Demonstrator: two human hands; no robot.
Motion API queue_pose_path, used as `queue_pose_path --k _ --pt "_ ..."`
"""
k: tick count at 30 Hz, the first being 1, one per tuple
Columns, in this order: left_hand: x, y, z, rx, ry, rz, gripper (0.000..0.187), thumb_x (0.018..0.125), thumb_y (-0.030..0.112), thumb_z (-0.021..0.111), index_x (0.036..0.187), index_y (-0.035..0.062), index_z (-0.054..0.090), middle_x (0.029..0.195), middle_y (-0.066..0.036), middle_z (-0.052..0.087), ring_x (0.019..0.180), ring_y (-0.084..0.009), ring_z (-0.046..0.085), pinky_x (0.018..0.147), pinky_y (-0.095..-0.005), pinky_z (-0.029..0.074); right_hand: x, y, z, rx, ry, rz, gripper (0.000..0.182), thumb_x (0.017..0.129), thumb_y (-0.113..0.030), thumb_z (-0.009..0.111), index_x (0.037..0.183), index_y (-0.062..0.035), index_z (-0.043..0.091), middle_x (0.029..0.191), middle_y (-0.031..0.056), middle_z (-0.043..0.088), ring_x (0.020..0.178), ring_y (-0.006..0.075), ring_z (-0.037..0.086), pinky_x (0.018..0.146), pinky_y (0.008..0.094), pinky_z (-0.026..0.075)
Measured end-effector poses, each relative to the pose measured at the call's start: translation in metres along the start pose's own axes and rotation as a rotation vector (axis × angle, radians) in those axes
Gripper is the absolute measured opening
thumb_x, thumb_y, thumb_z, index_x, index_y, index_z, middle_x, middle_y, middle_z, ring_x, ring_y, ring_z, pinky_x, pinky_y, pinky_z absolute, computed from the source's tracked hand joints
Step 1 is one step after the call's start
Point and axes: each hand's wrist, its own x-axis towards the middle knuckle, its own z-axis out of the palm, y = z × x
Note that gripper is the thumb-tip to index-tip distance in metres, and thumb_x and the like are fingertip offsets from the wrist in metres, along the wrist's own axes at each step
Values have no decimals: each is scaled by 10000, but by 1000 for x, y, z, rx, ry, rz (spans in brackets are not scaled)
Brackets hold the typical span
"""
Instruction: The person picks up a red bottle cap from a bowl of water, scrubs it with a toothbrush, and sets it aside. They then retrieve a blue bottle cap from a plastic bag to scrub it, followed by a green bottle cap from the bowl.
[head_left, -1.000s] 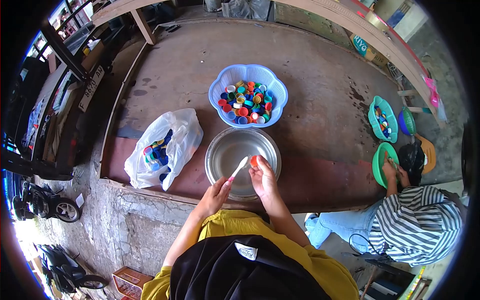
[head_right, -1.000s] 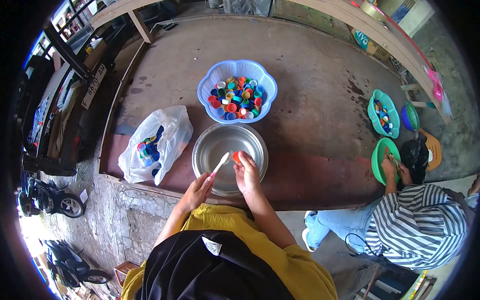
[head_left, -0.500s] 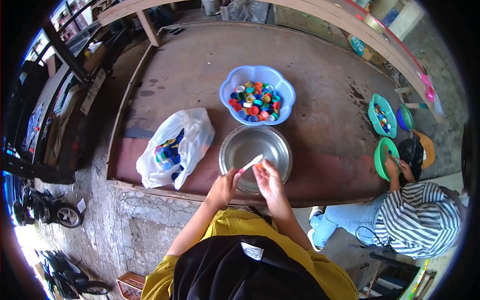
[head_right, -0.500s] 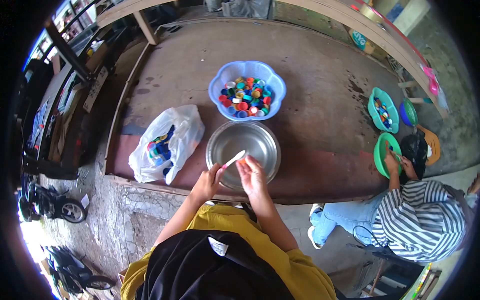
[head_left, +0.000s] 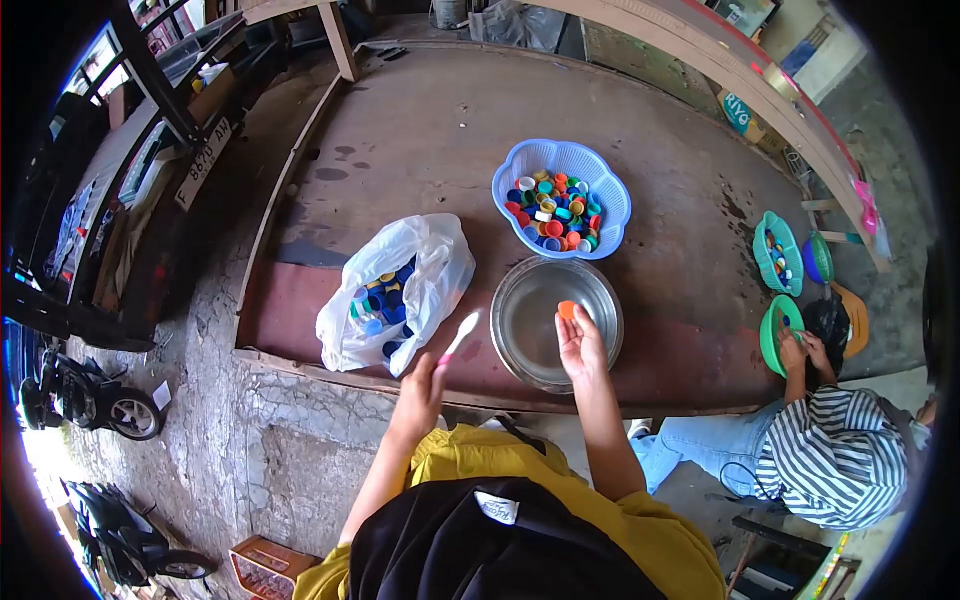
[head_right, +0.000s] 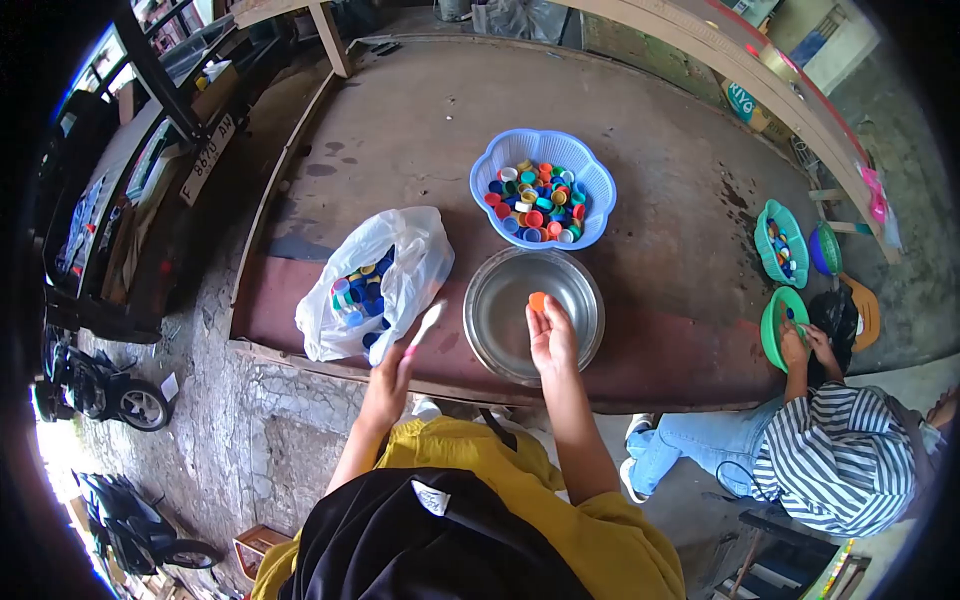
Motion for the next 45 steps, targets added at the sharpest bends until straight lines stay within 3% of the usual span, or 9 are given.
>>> queue_pose_path --k 7,12,16,20,27,34,38,43,45 --pt "-59 -77 -65 -407 376 -325 228 968 235 430 817 72 478 588 68 364 511 -13 293 439 -200 237 97 -61 72 -148 -89 -205 348 851 -140 607 1141 25 510 1134 159 539 1060 233 534 927 337 466" --pt "-69 -90 -95 -455 484 -359 195 975 214 417 845 73 454 666 59 407 539 -1 323 456 -172 263 86 1 93 -364 -176 -264 350 856 -138 566 1179 -17 505 1027 114 548 916 175 550 848 298 474" --pt "-71 -95 -102 -326 483 -335 214 972 217 421 828 63 460 609 37 408 516 -30 340 457 -200 282 32 122 107 -952 -769 -493 134 837 -57 564 954 -33 626 828 50 624 673 119 578 575 245 476" --pt "-69 -96 -110 -294 470 -319 224 970 221 422 821 59 462 585 30 406 506 -42 355 455 -212 286 -2 190 120 -1587 -1219 -720 140 786 -89 588 879 -19 665 834 160 589 752 304 603 681 388 500" --pt "-73 -108 -134 -332 511 -367 212 969 210 420 824 60 459 589 32 406 502 -38 353 451 -211 282 4 222 116 -1830 -1190 -827 93 793 -84 567 780 6 585 820 151 543 767 307 589 680 376 493" --pt "-46 -90 -144 -425 388 -291 203 970 229 408 854 68 453 593 30 409 491 -35 329 435 -207 253 -7 168 97 -835 -781 64 27 842 1 561 836 -8 536 1173 121 544 907 159 586 777 277 495" --pt "-15 -76 -140 -352 216 -204 200 971 199 399 844 54 453 589 22 405 499 -47 334 445 -219 265 -16 111 62 -778 -699 -404 112 806 9 598 895 -8 533 1112 122 587 875 132 603 734 253 509" --pt "24 -53 -126 -231 -11 -48 172 962 147 411 876 9 467 588 -15 429 535 -81 378 500 -247 333 -12 34 24 -1557 -206 -1036 379 664 -43 671 1020 -28 544 924 164 610 852 318 603 747 380 485" --pt "33 -44 -119 -174 -90 18 160 956 132 418 928 -11 485 608 -39 458 558 -103 414 519 -268 359 -4 21 1 -1721 -178 -971 377 670 -68 680 1026 -36 560 945 164 606 891 340 585 773 408 475"
